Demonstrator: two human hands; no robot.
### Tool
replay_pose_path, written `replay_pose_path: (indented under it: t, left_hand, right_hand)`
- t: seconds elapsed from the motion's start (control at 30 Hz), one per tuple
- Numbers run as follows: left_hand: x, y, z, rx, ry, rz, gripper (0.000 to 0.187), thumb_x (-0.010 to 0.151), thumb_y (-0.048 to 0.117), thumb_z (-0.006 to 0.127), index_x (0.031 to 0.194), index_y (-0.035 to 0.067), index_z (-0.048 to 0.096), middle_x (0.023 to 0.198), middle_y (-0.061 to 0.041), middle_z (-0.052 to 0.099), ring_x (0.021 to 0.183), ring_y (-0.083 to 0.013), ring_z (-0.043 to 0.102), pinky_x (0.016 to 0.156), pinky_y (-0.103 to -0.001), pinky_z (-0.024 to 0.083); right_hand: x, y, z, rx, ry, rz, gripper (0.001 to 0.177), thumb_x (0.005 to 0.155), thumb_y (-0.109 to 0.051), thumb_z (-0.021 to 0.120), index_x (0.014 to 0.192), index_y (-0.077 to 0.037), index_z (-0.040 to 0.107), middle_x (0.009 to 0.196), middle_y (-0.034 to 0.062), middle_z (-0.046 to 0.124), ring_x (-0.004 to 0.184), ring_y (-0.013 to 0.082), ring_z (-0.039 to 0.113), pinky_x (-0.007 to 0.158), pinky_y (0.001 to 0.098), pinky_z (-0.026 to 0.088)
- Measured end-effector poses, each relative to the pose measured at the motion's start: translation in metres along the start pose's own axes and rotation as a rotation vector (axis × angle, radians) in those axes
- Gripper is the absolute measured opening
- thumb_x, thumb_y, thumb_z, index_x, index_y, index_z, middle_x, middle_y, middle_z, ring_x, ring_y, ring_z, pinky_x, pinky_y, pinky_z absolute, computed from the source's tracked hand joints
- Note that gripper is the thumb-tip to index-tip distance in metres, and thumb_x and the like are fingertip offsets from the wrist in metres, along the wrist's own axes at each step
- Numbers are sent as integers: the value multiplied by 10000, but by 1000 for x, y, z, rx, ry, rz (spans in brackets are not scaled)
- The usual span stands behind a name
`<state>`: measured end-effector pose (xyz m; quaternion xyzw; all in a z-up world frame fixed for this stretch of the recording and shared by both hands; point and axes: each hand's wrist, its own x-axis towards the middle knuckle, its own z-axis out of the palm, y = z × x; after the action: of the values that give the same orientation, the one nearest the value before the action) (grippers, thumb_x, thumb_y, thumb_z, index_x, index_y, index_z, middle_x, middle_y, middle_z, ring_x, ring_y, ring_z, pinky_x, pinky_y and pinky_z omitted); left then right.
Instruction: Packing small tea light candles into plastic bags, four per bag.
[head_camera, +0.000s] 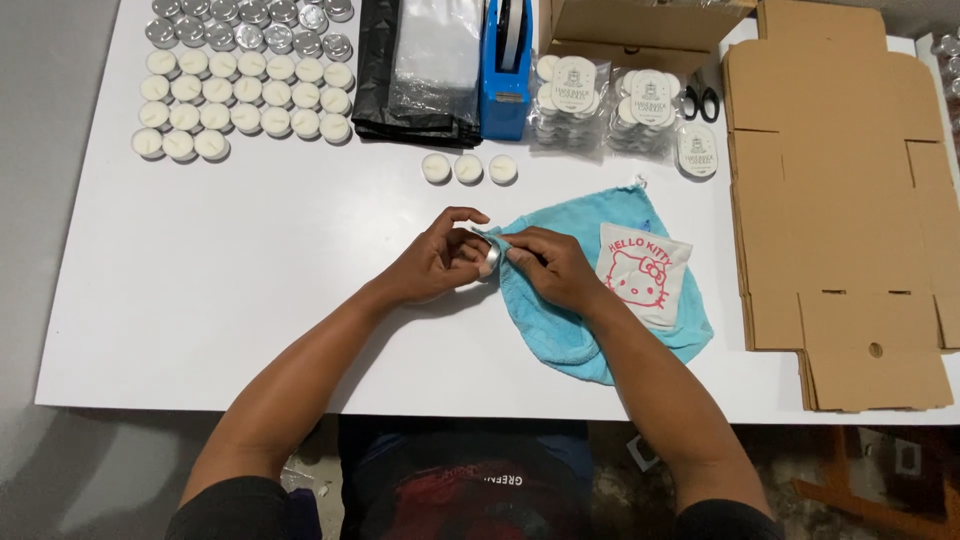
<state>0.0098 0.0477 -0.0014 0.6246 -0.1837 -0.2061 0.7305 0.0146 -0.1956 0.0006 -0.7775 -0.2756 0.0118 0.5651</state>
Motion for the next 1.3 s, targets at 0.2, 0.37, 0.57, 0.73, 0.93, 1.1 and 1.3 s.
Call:
replay_pose_path:
  t: [0.2, 0.37, 0.57, 0.73, 0.93, 1.1, 1.3]
  left_hand:
    - [4, -18, -3, 25, -42, 88, 335, 990, 76, 671, 1323, 90, 640, 1071, -88, 685, 1002, -132, 665, 882, -345, 602]
    - [3, -22, -1, -73, 27, 17, 369, 973, 84, 702, 1328, 35, 614, 1053, -120, 651, 986, -173, 684, 898, -372, 634]
    - [8, -36, -3, -183, 182, -10, 383, 935, 91, 768, 1270, 7, 605, 1019, -135, 648, 928, -179, 740, 865, -349, 653]
    - [10, -32, 2, -216, 247, 22, 371, 902, 50, 800, 1226, 4, 624, 1010, -137, 633, 924, -181, 748, 843, -323, 655]
    - [6, -12, 9, -122, 240, 16, 386, 884, 85, 827, 1237, 26, 681, 1022, -129, 674, 922, -154, 735, 829, -292, 643]
    - [6, -23, 3, 34, 173, 43, 415, 892, 92, 816, 1292, 75, 705, 1085, -156, 730, 974, -168, 710, 833, -333, 630]
    - [5, -22, 4, 6, 117, 18, 430, 865, 39, 813, 1282, 53, 709, 1086, -171, 747, 970, -167, 694, 829, -336, 629]
  right_hand:
    - [-6, 5, -1, 120, -43, 104, 225, 1046, -72, 625, 1220, 17, 736, 976, 167, 763, 885, 169, 663, 776, 380, 544]
    - [-5, -1, 0, 118, -43, 100, 214, 1028, -41, 643, 1208, 29, 735, 961, 184, 755, 880, 183, 666, 772, 393, 535]
    - [-8, 4, 3, 43, 14, 59, 157, 968, -20, 725, 1113, 6, 780, 925, 158, 783, 833, 183, 687, 779, 375, 529]
    - [-10, 2, 10, -132, 60, -60, 153, 918, -54, 799, 1069, -34, 805, 895, 128, 795, 789, 254, 745, 770, 363, 535]
    - [-9, 0, 18, -340, 160, -338, 106, 938, -112, 783, 1030, -61, 778, 919, 102, 772, 814, 284, 728, 745, 380, 567]
    - [-2, -16, 19, -283, 196, -385, 124, 946, -19, 740, 1068, -16, 760, 945, 127, 755, 822, 296, 723, 719, 389, 597]
    - [1, -30, 16, -177, 141, -271, 141, 1016, -32, 643, 1099, 11, 749, 953, 155, 737, 854, 312, 729, 746, 401, 590]
